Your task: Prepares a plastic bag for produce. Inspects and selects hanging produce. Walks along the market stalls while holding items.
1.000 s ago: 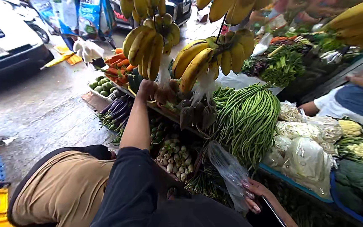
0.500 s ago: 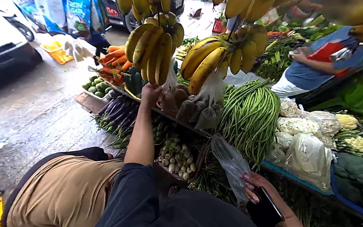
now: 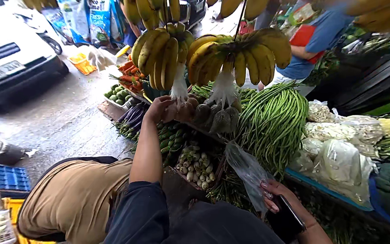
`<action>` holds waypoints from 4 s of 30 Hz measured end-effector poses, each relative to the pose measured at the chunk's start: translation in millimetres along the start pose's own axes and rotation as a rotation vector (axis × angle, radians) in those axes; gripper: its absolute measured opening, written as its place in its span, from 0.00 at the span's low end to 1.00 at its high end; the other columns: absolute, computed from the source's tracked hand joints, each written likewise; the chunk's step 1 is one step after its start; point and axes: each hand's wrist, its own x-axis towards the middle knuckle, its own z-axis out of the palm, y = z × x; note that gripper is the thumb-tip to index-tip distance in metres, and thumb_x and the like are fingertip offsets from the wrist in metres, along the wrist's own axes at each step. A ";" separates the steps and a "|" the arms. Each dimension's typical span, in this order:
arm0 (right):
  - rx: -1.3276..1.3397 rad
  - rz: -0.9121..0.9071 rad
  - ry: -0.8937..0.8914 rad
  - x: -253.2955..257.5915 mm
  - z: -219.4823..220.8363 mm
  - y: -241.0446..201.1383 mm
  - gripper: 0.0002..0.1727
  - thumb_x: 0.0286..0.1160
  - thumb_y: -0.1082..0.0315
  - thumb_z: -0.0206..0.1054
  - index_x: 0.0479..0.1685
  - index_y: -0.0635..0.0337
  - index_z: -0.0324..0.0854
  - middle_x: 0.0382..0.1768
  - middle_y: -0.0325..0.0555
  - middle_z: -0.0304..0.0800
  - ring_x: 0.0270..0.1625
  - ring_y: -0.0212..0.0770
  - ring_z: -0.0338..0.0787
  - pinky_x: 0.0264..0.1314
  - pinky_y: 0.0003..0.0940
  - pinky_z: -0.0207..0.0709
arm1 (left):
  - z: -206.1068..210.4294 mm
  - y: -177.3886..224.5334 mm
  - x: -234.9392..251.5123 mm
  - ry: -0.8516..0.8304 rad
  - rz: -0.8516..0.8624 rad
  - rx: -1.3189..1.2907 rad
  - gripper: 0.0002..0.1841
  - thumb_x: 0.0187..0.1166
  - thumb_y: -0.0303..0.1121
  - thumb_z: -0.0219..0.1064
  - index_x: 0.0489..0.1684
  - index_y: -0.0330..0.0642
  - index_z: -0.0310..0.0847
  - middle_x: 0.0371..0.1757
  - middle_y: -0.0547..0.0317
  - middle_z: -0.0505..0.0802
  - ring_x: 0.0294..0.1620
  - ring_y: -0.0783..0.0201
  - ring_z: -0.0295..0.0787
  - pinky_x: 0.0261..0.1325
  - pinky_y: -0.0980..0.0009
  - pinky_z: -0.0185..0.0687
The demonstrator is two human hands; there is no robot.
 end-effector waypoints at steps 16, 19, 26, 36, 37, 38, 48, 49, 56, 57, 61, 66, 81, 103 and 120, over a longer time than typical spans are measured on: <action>0.048 0.012 -0.179 -34.0 -42.5 15.4 0.10 0.82 0.58 0.66 0.42 0.55 0.85 0.17 0.35 0.79 0.12 0.27 0.77 0.14 0.24 0.78 | 43.1 -4.4 -81.9 0.329 0.131 0.211 0.20 0.93 0.43 0.52 0.48 0.36 0.85 0.35 0.56 0.87 0.36 0.65 0.83 0.46 0.61 0.82; 0.023 0.018 -0.164 -41.9 -47.4 17.9 0.10 0.80 0.58 0.66 0.42 0.54 0.85 0.18 0.34 0.78 0.12 0.26 0.76 0.14 0.22 0.76 | 57.0 -31.9 -85.4 0.366 0.239 0.027 0.20 0.94 0.40 0.50 0.31 0.41 0.81 0.24 0.65 0.82 0.29 0.67 0.81 0.43 0.64 0.83; 0.002 0.046 -0.195 -43.9 -55.9 17.0 0.09 0.81 0.59 0.66 0.41 0.54 0.85 0.17 0.35 0.78 0.12 0.26 0.76 0.14 0.22 0.76 | 82.0 -47.1 -100.1 0.353 0.287 -0.001 0.20 0.94 0.39 0.49 0.30 0.42 0.80 0.24 0.65 0.82 0.28 0.68 0.80 0.42 0.65 0.83; -0.002 0.061 -0.168 -35.8 -40.7 9.0 0.08 0.80 0.62 0.63 0.41 0.56 0.83 0.18 0.35 0.77 0.12 0.27 0.74 0.13 0.21 0.75 | 130.1 -80.1 -167.5 0.334 -0.020 0.500 0.26 0.94 0.47 0.46 0.39 0.34 0.84 0.30 0.49 0.86 0.32 0.53 0.84 0.43 0.48 0.82; -0.003 0.062 -0.161 -34.6 -39.1 7.6 0.07 0.80 0.62 0.63 0.42 0.55 0.83 0.19 0.35 0.78 0.12 0.26 0.74 0.13 0.21 0.74 | 132.8 -85.9 -175.9 0.396 -0.047 0.445 0.26 0.94 0.45 0.47 0.37 0.34 0.84 0.28 0.53 0.86 0.31 0.57 0.83 0.43 0.52 0.81; -0.005 0.064 -0.154 -31.9 -37.0 5.7 0.07 0.80 0.62 0.63 0.41 0.54 0.82 0.18 0.35 0.77 0.12 0.26 0.74 0.13 0.21 0.74 | 132.7 -81.0 -181.7 0.499 -0.023 0.380 0.25 0.93 0.44 0.47 0.36 0.34 0.85 0.27 0.55 0.87 0.31 0.60 0.85 0.44 0.54 0.83; -0.046 0.015 -0.112 -3.0 -3.4 -6.4 0.08 0.79 0.60 0.64 0.43 0.54 0.82 0.18 0.34 0.76 0.11 0.26 0.73 0.13 0.22 0.73 | 79.6 26.6 -12.4 0.306 0.148 0.595 0.21 0.84 0.48 0.66 0.46 0.34 0.88 0.39 0.42 0.92 0.44 0.46 0.90 0.54 0.39 0.82; -0.031 -0.015 -0.109 -2.1 -3.5 -5.2 0.08 0.79 0.60 0.65 0.43 0.54 0.83 0.17 0.34 0.76 0.11 0.27 0.74 0.13 0.22 0.74 | 76.8 29.2 -4.6 0.292 0.172 0.578 0.19 0.84 0.44 0.66 0.48 0.33 0.87 0.40 0.42 0.92 0.43 0.48 0.89 0.53 0.41 0.82; 0.040 -0.017 -0.009 -11.3 -0.7 13.7 0.09 0.79 0.60 0.64 0.42 0.55 0.83 0.16 0.35 0.76 0.11 0.28 0.74 0.12 0.23 0.74 | 62.1 20.7 37.5 0.233 0.099 0.180 0.14 0.83 0.34 0.62 0.60 0.35 0.80 0.40 0.53 0.91 0.32 0.65 0.85 0.38 0.63 0.84; 0.033 -0.011 -0.001 -11.7 0.7 14.9 0.09 0.80 0.61 0.62 0.42 0.55 0.82 0.16 0.35 0.76 0.11 0.27 0.74 0.13 0.23 0.74 | 60.2 19.0 42.9 0.233 0.098 0.141 0.17 0.86 0.37 0.62 0.64 0.35 0.79 0.43 0.52 0.91 0.36 0.64 0.87 0.44 0.62 0.86; 0.026 -0.001 0.031 -13.5 0.1 21.8 0.08 0.81 0.61 0.61 0.42 0.55 0.82 0.16 0.35 0.74 0.10 0.28 0.73 0.12 0.23 0.73 | 35.2 15.6 69.5 0.421 0.082 0.068 0.23 0.88 0.48 0.60 0.65 0.36 0.80 0.44 0.51 0.90 0.39 0.61 0.86 0.47 0.58 0.85; 0.012 -0.003 0.069 -18.1 -0.1 23.4 0.08 0.81 0.61 0.60 0.41 0.54 0.82 0.15 0.35 0.75 0.10 0.27 0.74 0.12 0.22 0.73 | 0.7 20.1 95.1 0.532 0.071 0.103 0.23 0.84 0.47 0.66 0.62 0.34 0.81 0.48 0.46 0.90 0.44 0.57 0.87 0.53 0.54 0.83; 0.022 -0.010 0.191 -8.8 2.5 33.1 0.09 0.81 0.62 0.57 0.41 0.54 0.81 0.15 0.34 0.74 0.09 0.27 0.72 0.10 0.23 0.72 | -78.4 28.3 130.1 0.512 0.116 0.567 0.25 0.86 0.38 0.62 0.78 0.36 0.72 0.73 0.38 0.84 0.75 0.46 0.80 0.79 0.44 0.72; 0.009 -0.002 0.196 21.5 24.7 2.3 0.08 0.81 0.64 0.58 0.42 0.57 0.80 0.16 0.35 0.75 0.10 0.28 0.73 0.12 0.22 0.73 | 27.1 39.8 -23.7 -0.073 -0.020 0.070 0.09 0.87 0.24 0.53 0.56 0.40 0.76 0.39 0.65 0.85 0.38 0.75 0.81 0.45 0.74 0.82; -0.115 -0.026 0.044 -5.8 -5.7 0.3 0.11 0.76 0.57 0.65 0.49 0.51 0.76 0.18 0.31 0.74 0.12 0.27 0.73 0.15 0.23 0.74 | 98.6 -33.6 -95.8 0.422 0.093 0.396 0.23 0.88 0.51 0.60 0.57 0.38 0.84 0.45 0.46 0.92 0.43 0.55 0.90 0.53 0.46 0.86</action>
